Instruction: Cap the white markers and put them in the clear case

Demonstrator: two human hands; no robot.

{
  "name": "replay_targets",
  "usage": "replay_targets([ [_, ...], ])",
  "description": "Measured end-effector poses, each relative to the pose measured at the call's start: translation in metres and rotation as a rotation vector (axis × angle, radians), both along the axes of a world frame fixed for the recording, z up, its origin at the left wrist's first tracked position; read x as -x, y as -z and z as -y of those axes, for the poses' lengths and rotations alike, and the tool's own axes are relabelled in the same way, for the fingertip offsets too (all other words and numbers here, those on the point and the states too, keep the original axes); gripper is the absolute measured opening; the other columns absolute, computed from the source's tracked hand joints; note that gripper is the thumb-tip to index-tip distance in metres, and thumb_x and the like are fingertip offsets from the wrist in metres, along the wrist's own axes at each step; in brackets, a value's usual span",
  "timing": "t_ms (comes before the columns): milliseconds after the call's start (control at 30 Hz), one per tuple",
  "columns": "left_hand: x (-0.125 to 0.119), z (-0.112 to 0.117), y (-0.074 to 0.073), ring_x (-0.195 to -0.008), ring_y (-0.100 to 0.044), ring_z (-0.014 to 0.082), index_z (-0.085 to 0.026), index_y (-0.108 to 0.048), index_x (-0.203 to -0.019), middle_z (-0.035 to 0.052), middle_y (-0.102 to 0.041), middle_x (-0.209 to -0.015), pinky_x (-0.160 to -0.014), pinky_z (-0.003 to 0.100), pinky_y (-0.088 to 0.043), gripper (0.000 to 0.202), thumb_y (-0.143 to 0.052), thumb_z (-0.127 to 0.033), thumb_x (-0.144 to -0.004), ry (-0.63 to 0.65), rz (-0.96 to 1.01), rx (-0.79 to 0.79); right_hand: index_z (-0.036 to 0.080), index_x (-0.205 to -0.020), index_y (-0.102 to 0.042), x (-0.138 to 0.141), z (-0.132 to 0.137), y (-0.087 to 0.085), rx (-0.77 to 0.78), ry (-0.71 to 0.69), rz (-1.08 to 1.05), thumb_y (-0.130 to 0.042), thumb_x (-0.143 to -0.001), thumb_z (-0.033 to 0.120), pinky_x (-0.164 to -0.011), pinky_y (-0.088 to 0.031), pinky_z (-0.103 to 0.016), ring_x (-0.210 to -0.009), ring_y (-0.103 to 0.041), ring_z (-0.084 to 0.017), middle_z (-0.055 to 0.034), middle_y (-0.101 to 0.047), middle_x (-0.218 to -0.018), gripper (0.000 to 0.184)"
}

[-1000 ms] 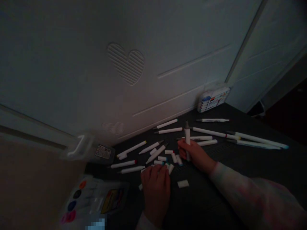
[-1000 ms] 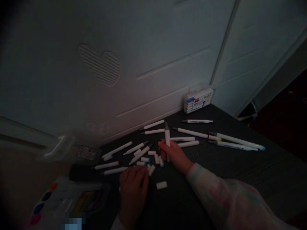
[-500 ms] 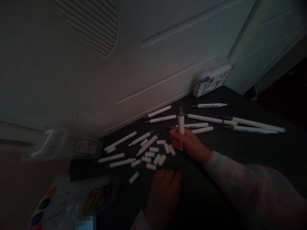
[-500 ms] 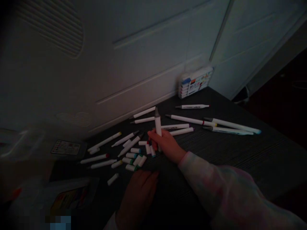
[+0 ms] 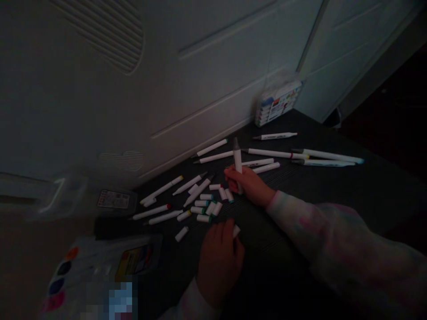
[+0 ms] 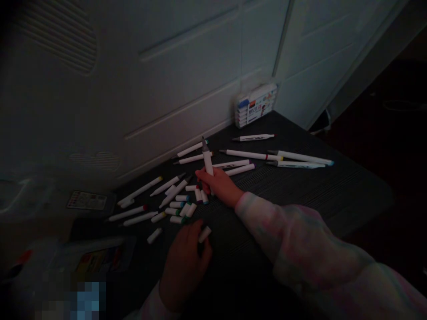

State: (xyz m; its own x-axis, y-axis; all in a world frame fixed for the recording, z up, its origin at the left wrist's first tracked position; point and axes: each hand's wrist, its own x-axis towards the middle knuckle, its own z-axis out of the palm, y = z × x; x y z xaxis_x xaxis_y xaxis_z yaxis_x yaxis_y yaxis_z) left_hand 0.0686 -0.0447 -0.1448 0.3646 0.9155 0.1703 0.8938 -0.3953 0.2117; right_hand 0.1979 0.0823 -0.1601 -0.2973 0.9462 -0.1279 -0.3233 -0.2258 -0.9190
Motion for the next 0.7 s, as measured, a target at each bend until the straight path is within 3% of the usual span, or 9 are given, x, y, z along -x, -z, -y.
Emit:
replay_targets([
  [267,0.003,-0.005,0.001,-0.075,-0.059,0.0142,-0.017,-0.048,-0.089,0.0040,-0.059,-0.078,-0.063,0.025,-0.051,0.008,-0.046,-0.015,-0.081,-0.026,0.261,-0.120,0.016,-0.063,-0.048,0.000,0.002,-0.006,0.018,0.015,-0.053,-0.055,-0.075,0.041,-0.040,-0.028,-0.020,-0.037,-0.038,-0.006,0.0079,-0.039,-0.042,0.028],
  [500,0.004,-0.010,0.003,-0.080,-0.058,0.0128,-0.017,-0.052,-0.091,0.0046,-0.058,-0.086,-0.071,0.025,-0.051,0.014,-0.049,-0.011,-0.079,-0.039,0.323,-0.146,0.016,-0.062,-0.048,-0.001,0.003,-0.007,0.023,0.014,-0.058,-0.054,-0.075,0.041,-0.040,-0.028,-0.020,-0.037,-0.039,-0.006,0.0077,-0.040,-0.042,0.029],
  [700,0.005,-0.010,0.004,-0.069,-0.057,0.0121,-0.017,-0.049,-0.095,0.0018,-0.058,-0.078,-0.063,0.024,-0.051,0.017,-0.052,-0.016,-0.079,-0.107,0.343,-0.141,0.017,-0.062,-0.047,-0.001,0.003,-0.007,0.029,0.012,-0.053,-0.055,-0.074,0.042,-0.039,-0.026,-0.019,-0.037,-0.038,-0.005,0.0082,-0.039,-0.042,0.029],
])
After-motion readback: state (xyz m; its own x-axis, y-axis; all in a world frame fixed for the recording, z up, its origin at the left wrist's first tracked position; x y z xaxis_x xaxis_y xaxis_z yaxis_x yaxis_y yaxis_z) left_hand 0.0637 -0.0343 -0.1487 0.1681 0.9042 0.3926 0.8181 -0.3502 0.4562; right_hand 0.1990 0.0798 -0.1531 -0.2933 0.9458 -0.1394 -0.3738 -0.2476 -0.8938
